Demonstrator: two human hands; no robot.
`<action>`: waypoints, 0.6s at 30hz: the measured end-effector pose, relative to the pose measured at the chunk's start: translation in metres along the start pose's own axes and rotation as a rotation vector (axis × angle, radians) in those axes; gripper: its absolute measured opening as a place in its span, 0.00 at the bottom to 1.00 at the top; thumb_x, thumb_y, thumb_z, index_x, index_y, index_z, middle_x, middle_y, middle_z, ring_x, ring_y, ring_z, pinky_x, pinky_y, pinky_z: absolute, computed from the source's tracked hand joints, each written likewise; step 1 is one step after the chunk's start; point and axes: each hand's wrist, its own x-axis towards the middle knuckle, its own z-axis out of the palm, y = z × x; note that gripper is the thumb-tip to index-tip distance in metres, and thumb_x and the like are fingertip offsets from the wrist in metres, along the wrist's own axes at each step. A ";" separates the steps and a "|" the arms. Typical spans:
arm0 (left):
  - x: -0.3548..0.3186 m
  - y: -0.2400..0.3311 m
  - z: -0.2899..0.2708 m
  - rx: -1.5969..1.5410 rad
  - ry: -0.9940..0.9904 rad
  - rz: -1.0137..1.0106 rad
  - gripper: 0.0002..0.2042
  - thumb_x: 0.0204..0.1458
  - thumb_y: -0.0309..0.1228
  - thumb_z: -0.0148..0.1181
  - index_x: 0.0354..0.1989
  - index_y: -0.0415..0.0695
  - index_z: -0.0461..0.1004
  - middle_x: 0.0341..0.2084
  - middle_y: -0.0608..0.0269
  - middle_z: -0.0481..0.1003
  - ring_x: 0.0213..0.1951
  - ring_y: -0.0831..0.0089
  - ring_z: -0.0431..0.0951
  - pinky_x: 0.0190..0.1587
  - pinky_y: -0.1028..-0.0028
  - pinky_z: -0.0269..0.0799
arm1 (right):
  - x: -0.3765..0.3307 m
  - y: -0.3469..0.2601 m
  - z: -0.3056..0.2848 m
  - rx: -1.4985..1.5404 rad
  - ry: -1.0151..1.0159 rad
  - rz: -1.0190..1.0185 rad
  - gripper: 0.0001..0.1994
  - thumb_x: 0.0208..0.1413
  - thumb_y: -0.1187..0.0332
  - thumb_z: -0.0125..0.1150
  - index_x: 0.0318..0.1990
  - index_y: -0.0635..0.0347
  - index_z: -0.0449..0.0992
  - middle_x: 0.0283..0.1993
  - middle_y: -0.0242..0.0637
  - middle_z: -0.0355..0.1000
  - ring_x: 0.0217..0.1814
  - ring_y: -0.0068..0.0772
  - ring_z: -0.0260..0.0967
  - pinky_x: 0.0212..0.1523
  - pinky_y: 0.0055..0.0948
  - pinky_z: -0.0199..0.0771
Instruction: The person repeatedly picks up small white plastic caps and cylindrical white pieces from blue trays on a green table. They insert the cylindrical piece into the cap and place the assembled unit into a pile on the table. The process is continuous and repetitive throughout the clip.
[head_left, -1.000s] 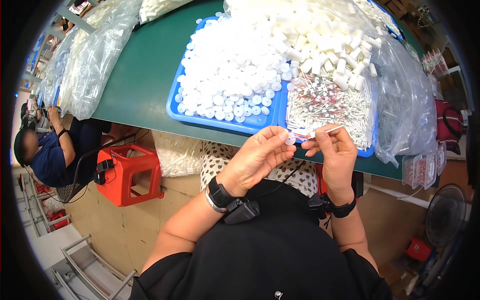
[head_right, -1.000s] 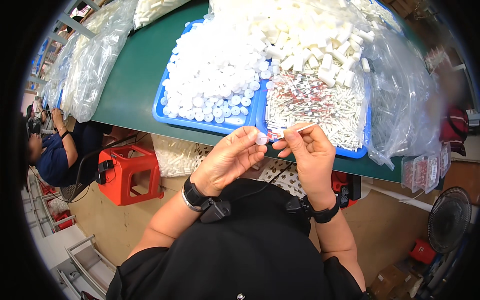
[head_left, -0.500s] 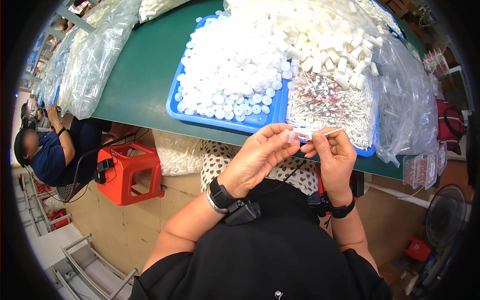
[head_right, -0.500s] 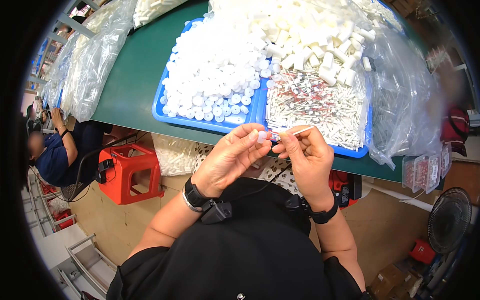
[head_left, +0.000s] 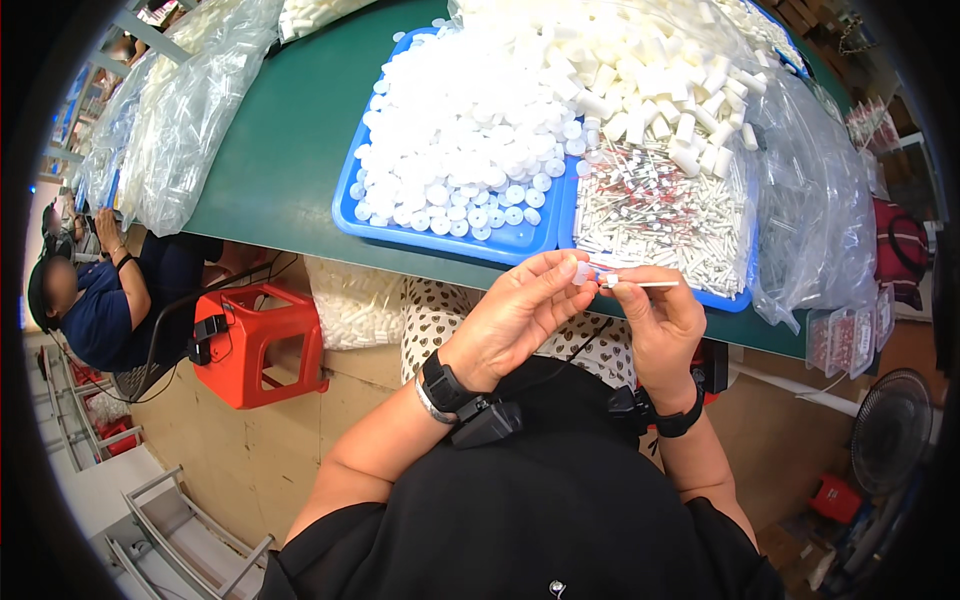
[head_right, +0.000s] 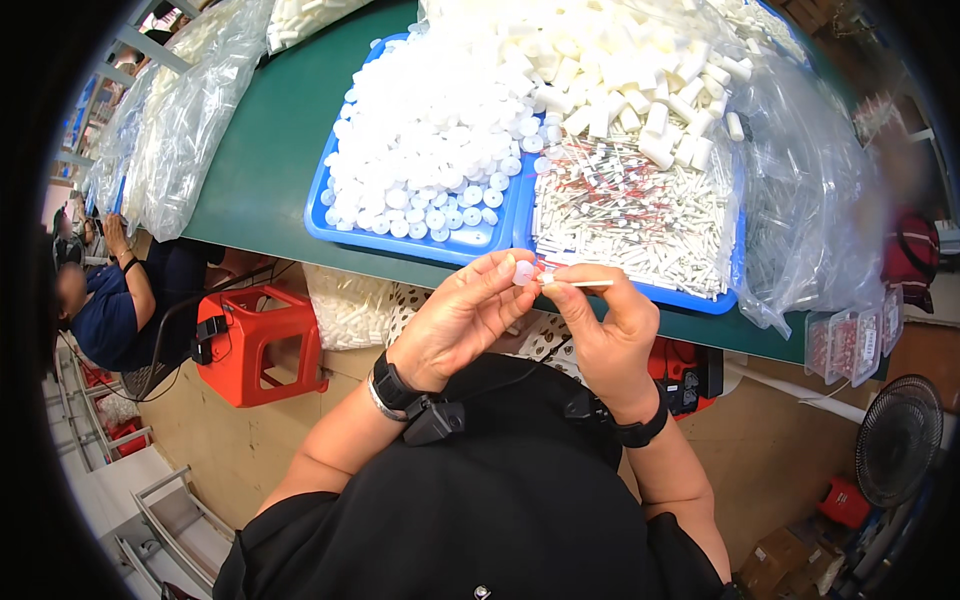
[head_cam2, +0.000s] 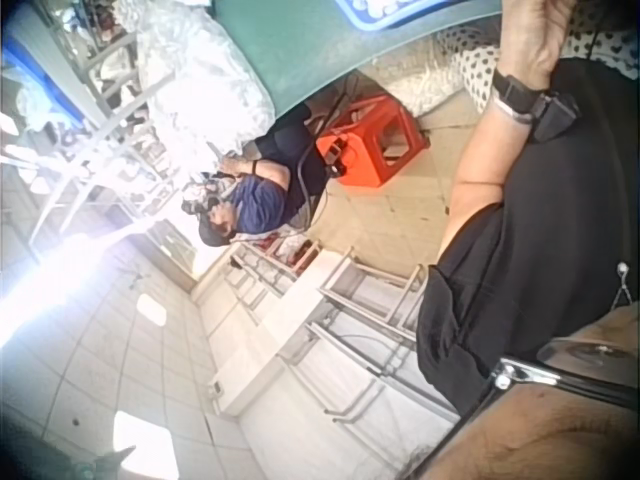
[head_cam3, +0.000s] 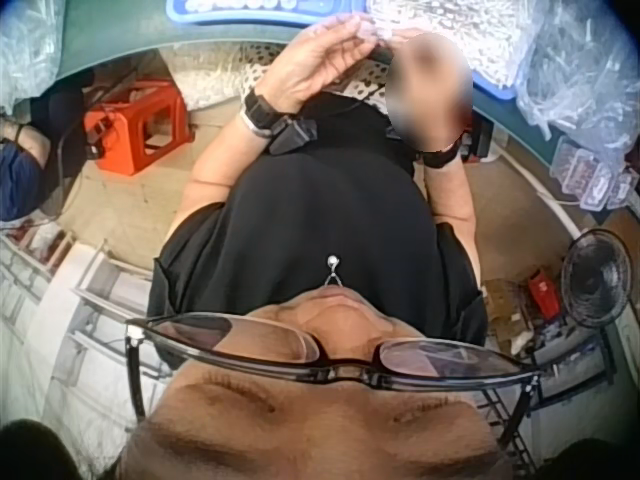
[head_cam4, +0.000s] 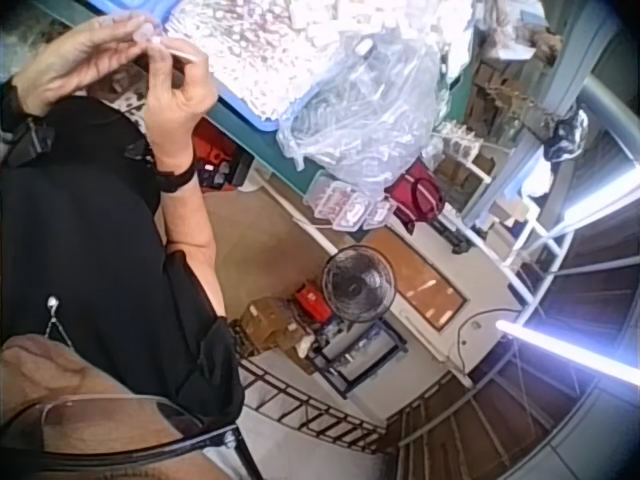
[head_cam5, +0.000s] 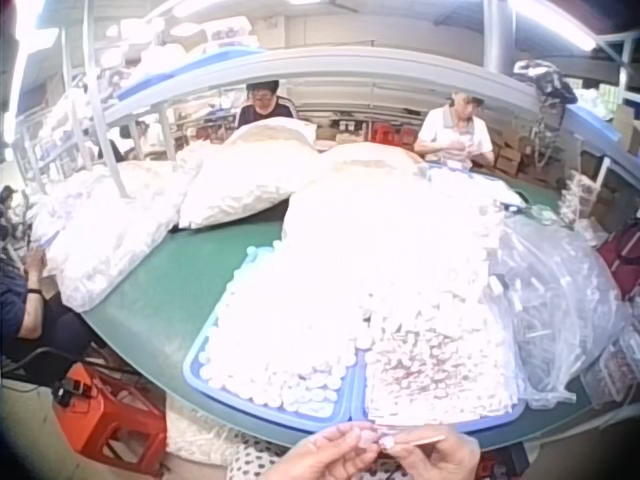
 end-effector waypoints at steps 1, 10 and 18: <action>0.000 -0.001 -0.001 -0.019 0.000 -0.006 0.13 0.62 0.31 0.56 0.49 0.36 0.71 0.42 0.60 0.75 0.45 0.77 0.77 0.51 0.80 0.76 | 0.001 0.000 -0.002 -0.039 -0.041 -0.049 0.04 0.56 0.77 0.64 0.36 0.67 0.75 0.36 0.40 0.77 0.36 0.29 0.76 0.38 0.24 0.76; 0.004 -0.004 -0.005 -0.119 -0.033 -0.030 0.14 0.62 0.32 0.55 0.49 0.35 0.70 0.41 0.60 0.74 0.43 0.77 0.77 0.47 0.82 0.77 | 0.009 0.002 -0.002 -0.216 -0.093 -0.269 0.05 0.55 0.77 0.63 0.38 0.65 0.74 0.35 0.40 0.78 0.34 0.35 0.75 0.36 0.28 0.74; 0.003 -0.004 -0.004 -0.038 -0.025 -0.017 0.14 0.61 0.32 0.57 0.50 0.38 0.70 0.40 0.62 0.75 0.39 0.78 0.77 0.43 0.80 0.76 | -0.001 0.001 0.006 -0.088 0.007 -0.017 0.04 0.57 0.77 0.62 0.39 0.65 0.76 0.39 0.40 0.77 0.40 0.32 0.75 0.42 0.27 0.73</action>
